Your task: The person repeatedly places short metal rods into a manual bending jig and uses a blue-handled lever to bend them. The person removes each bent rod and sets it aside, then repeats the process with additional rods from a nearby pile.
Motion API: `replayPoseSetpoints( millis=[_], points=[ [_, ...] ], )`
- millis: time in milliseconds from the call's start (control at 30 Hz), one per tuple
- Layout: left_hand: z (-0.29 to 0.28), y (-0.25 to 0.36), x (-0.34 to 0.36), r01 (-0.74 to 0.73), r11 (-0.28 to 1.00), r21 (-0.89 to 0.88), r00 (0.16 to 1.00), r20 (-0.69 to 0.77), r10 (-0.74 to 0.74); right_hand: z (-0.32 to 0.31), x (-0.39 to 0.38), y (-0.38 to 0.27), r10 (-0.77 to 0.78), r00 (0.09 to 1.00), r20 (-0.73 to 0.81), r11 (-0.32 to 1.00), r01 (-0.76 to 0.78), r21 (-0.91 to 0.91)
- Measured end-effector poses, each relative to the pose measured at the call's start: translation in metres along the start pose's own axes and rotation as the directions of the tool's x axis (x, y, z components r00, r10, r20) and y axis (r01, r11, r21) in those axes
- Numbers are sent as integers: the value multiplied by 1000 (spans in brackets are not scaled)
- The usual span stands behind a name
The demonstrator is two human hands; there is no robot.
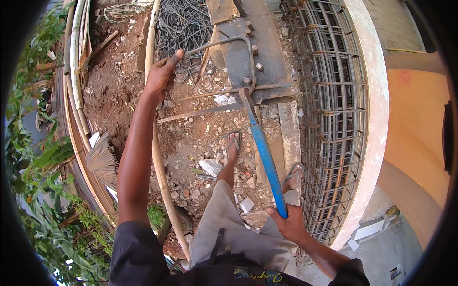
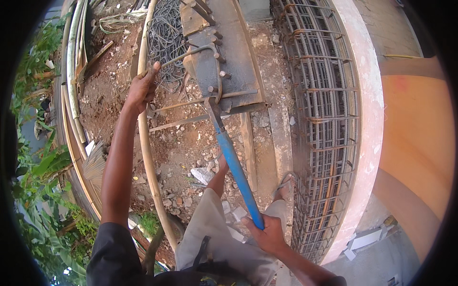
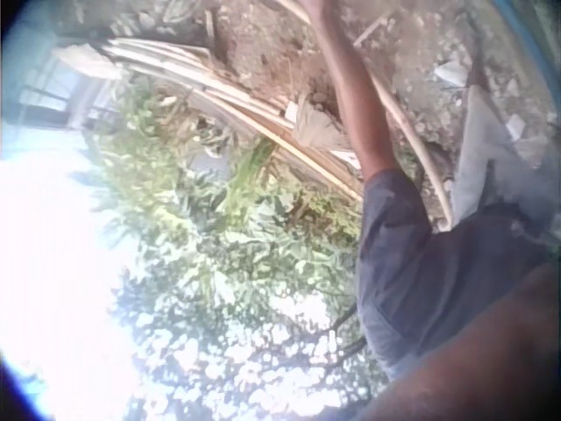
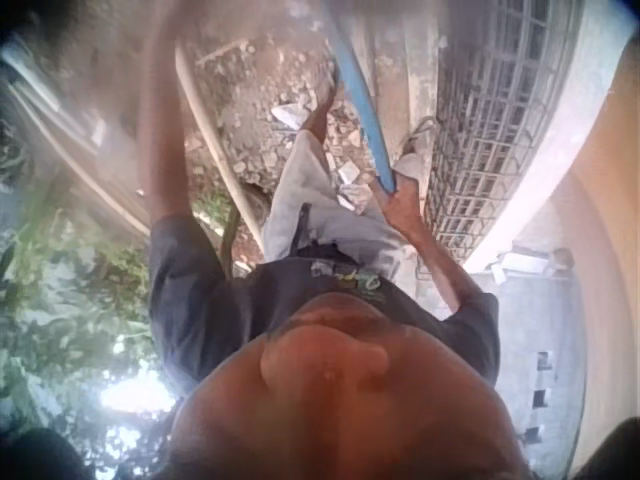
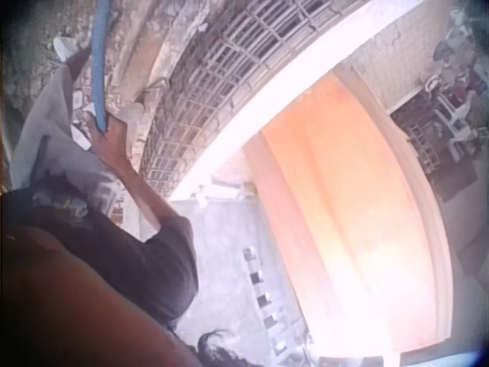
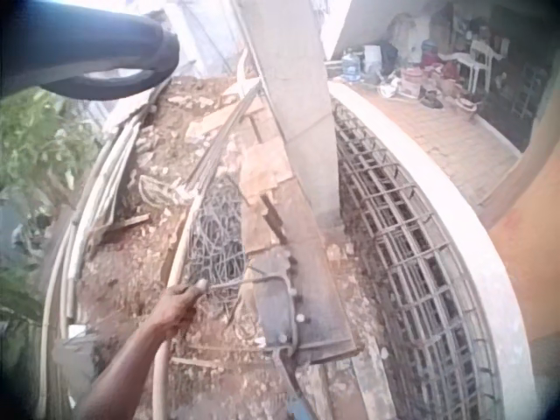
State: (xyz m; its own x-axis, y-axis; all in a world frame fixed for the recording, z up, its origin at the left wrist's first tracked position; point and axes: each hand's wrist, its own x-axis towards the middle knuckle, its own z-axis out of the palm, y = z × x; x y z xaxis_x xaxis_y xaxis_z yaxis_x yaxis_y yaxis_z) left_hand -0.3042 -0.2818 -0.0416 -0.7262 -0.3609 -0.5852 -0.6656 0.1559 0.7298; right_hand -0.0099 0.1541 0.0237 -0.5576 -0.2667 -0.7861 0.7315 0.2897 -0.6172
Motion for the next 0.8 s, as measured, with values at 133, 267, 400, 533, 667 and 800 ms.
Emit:
replayPoseSetpoints(
  millis=[133, 267, 400, 533, 667, 800],
  points=[
    [1, 1, 1, 14, 1000, -16, 1000, 8, -13, 29, 17, 4, -25, 999, 21, 996, 23, 86],
    [-5, 1, 7, -17, 999, -48, 999, 32, 18, 99, 52, 39, -130, 991, -30, 954, 134, 270],
    [1, -3, 15, -8, 999, -38, 997, 78, 11, 217, 102, 28, -285, 932, -222, 818, 357, 450],
    [-2, -9, 12, -15, 998, -55, 993, 113, 21, 330, 165, -20, -254, 814, -522, 615, 552, 563],
    [-6, -6, 8, 70, 996, -52, 988, 138, -63, 312, 161, -1, -107, 817, -567, 797, 411, 442],
    [-31, 11, -13, 84, 996, -22, 991, 105, -81, 250, 90, 30, -243, 721, -649, 925, 373, 68]
  ],
)
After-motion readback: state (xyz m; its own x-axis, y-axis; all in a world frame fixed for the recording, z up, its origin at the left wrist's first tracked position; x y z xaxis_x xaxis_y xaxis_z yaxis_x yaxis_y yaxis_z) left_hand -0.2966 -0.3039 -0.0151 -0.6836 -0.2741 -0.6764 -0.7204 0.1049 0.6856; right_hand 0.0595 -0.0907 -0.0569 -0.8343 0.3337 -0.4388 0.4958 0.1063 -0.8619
